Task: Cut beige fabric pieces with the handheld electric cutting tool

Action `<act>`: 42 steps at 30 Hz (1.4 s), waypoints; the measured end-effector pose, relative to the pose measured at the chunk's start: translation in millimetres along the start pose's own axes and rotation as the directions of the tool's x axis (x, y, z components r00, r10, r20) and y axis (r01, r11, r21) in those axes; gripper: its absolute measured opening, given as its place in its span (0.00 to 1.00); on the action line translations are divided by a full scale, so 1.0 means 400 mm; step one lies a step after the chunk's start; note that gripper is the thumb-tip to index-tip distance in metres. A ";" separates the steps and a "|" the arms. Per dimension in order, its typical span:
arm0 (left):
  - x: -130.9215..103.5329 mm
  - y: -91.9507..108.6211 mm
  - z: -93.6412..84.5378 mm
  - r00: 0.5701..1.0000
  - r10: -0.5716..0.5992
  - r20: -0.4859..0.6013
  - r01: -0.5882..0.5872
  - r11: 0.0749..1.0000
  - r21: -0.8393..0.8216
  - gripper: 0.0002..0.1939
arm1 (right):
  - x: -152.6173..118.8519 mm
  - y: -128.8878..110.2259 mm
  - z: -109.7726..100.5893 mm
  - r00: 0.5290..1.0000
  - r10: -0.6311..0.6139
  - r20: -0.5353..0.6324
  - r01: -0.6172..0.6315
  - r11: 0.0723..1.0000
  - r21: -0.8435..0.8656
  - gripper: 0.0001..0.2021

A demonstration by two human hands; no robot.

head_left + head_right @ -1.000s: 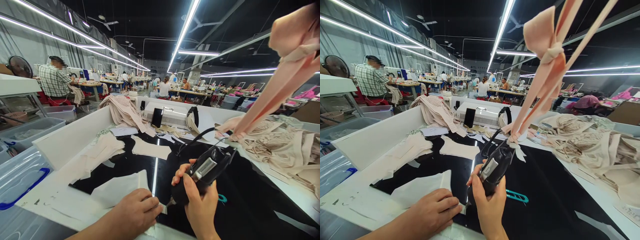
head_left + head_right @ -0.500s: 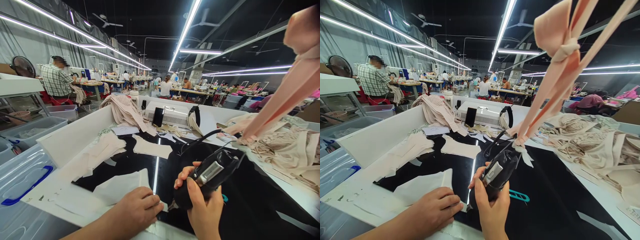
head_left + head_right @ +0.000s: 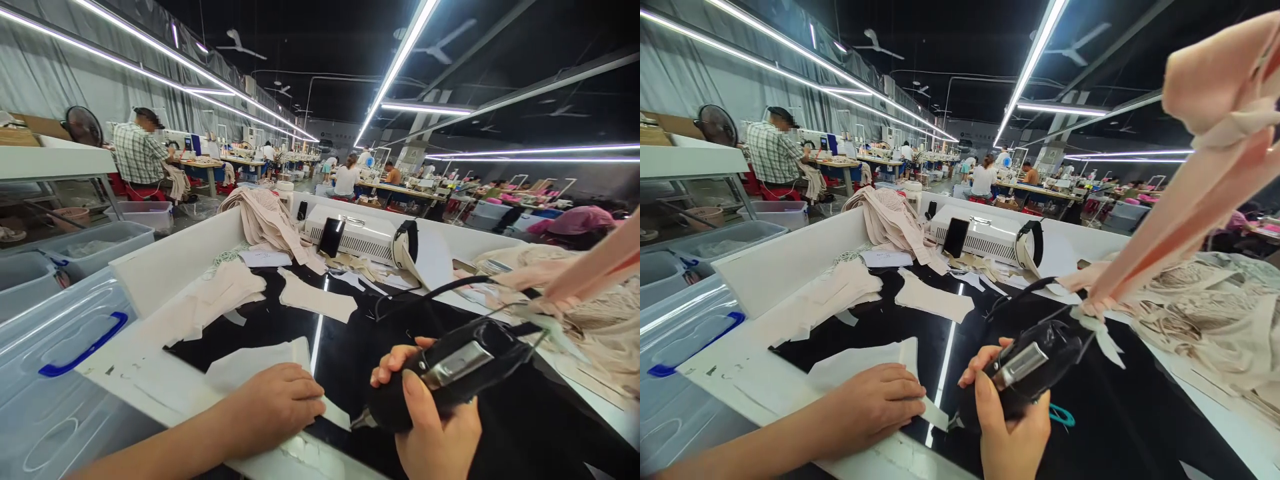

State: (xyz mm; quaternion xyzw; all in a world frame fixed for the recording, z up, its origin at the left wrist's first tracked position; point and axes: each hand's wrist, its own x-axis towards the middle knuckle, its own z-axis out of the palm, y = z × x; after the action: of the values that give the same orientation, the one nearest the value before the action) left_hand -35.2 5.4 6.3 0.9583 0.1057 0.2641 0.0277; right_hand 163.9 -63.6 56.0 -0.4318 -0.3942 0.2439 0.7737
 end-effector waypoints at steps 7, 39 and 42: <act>0.007 -0.006 0.010 0.999 -0.007 -0.047 0.006 1.000 -0.020 0.08 | 0.010 -0.004 -0.006 1.000 0.001 0.016 -0.002 1.000 0.024 0.17; -0.006 -0.007 0.056 0.987 -0.039 -0.156 0.029 0.997 -0.067 0.08 | 0.037 -0.007 0.070 0.996 0.019 -0.092 -0.012 0.997 0.076 0.18; -0.004 -0.004 0.047 0.990 -0.046 -0.133 0.037 0.997 -0.070 0.08 | 0.037 -0.010 0.059 0.994 0.002 -0.107 0.006 0.997 0.081 0.18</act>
State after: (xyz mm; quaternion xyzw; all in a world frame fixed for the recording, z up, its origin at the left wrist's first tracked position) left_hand -27.1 6.6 -10.9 0.9344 0.1184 0.3309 0.0585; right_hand 153.0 -43.7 72.8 -0.4119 -0.3424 0.2356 0.8109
